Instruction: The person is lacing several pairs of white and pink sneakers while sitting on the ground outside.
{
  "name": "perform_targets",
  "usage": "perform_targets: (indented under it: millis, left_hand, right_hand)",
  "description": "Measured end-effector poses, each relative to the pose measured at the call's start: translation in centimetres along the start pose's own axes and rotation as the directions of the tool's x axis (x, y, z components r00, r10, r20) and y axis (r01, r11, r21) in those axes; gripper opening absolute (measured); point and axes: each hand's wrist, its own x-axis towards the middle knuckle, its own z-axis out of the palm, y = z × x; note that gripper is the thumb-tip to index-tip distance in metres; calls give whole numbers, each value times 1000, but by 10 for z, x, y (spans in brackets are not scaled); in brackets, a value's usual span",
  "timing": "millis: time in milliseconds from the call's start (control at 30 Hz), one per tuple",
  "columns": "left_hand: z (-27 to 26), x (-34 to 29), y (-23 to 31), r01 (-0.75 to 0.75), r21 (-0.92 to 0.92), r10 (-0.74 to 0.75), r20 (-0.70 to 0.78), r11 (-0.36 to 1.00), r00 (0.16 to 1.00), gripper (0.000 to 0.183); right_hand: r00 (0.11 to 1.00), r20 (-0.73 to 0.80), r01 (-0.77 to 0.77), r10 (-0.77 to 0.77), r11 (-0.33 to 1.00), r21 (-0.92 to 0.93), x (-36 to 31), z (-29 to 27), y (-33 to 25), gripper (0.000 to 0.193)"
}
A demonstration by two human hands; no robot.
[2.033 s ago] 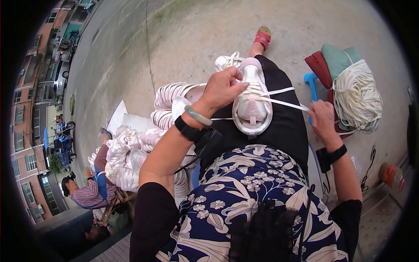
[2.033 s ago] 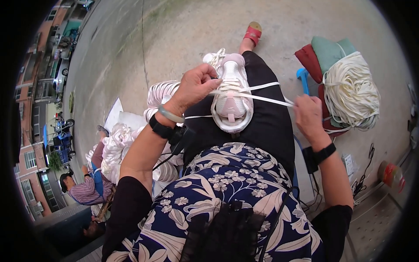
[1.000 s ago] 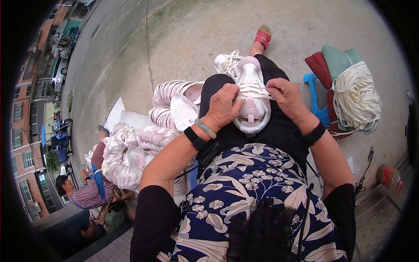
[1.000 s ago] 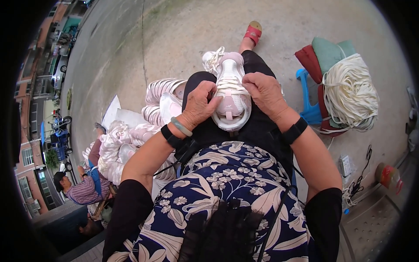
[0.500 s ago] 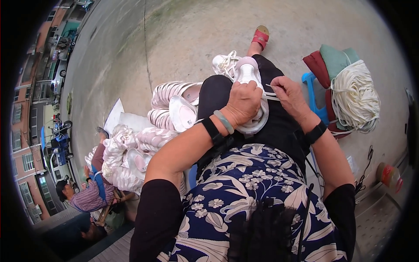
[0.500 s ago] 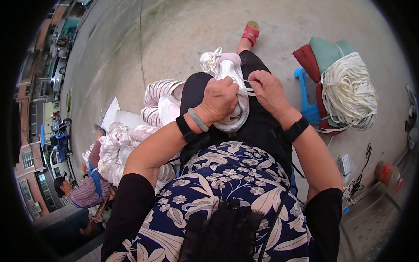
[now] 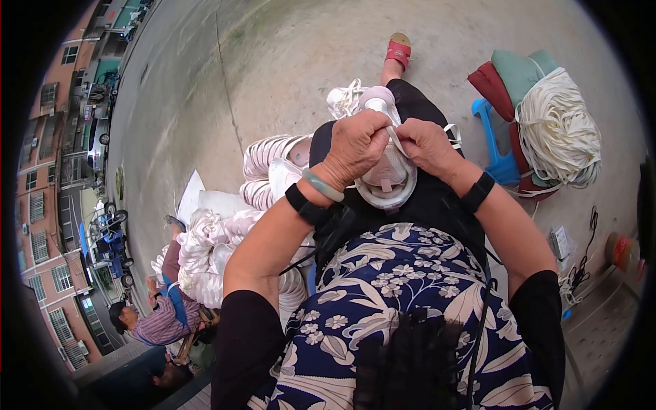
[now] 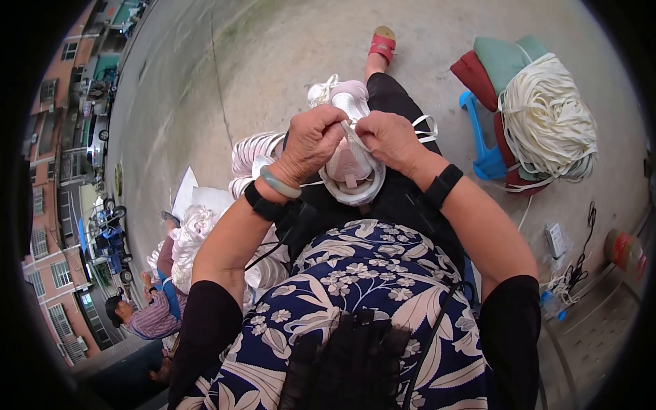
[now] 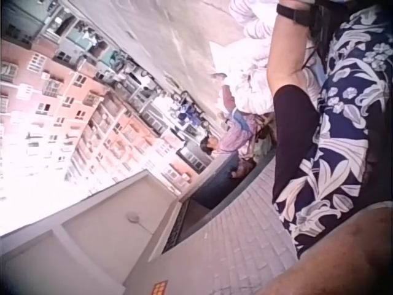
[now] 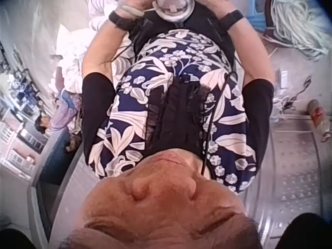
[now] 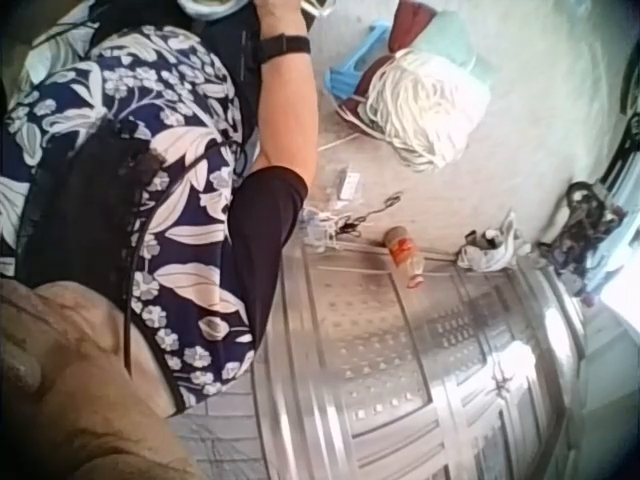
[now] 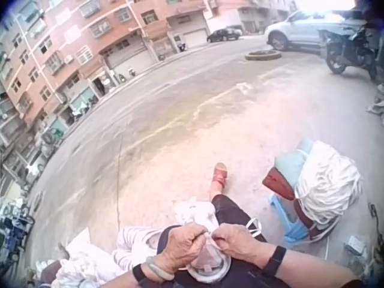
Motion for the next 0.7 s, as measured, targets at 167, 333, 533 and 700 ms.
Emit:
perform_targets:
  millis: [167,333,533,700]
  left_hand:
    - [1,0,-4,-5,19,5,-18,1000,1000,8]
    - [0,-2,-6,-5,39,7,-51,999,999,8]
    - [0,-1,-4,-46,53,49,-53,998,997,7]
    - [-1,-2,-6,-54,64,57,-59,997,997,8]
  right_hand:
    - [994,-69,79,-87,991,-111,-4,4,-4,9]
    - [993,-51,97,-111,970,-221,-5,5,-5,6]
    - [979,-50,172,-198,932,-318,-3,5,-9,6]
    - [974,-48,194,-223,920,-341,-3,5,-9,6]
